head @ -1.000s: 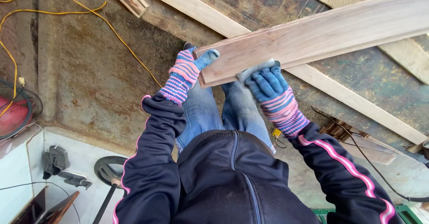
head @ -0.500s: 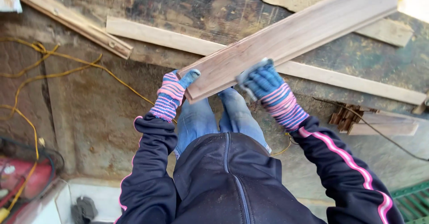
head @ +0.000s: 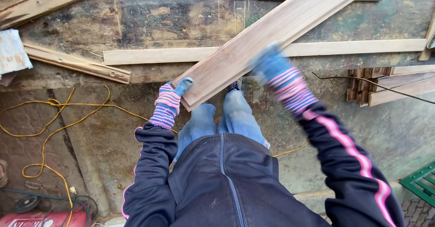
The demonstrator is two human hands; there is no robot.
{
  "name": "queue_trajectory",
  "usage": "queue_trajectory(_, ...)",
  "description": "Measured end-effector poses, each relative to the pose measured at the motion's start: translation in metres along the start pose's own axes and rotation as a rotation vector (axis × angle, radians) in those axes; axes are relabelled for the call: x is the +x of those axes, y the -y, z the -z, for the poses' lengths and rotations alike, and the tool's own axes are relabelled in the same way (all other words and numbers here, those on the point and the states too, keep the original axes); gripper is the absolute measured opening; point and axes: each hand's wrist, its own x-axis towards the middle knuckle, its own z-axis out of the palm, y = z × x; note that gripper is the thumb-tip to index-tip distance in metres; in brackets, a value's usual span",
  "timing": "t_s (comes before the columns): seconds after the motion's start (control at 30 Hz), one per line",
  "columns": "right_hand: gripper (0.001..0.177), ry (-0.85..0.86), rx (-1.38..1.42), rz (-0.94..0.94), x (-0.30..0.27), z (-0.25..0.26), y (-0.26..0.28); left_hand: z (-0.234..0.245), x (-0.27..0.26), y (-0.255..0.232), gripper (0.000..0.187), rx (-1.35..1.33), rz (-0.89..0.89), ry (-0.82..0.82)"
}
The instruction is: The person is sanding a piece of wood by hand using a small piece of sanding paper.
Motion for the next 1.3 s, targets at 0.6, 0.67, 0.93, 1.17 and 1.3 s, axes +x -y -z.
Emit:
queue_trajectory(0.6,0.063,0.001,0.226,0.072,0.083,-0.002,0.074,-0.014,-0.117,-0.002,0.06,-0.826,-0.312,0.018)
queue_trajectory(0.67,0.061,-0.204,0.272,0.262,0.08,0.037,0.08,0.014,-0.162,-0.022,0.056,-0.797,-0.406,-0.086)
queue_trajectory(0.93,0.071,-0.369,0.347,-0.153,0.028,0.11,0.028,0.095,-0.284,-0.124,0.062,-0.336,-0.427,-0.301)
queue_trajectory(1.17,0.062,-0.61,0.426,0.167,0.095,0.179,0.177,0.11,-0.306,-0.176,0.056,-0.06,-0.585,-0.21)
queue_trajectory(1.3,0.059,-0.583,0.242,0.169,0.055,0.166,0.117,0.107,-0.307,-0.18,0.063,0.083,-0.532,-0.275)
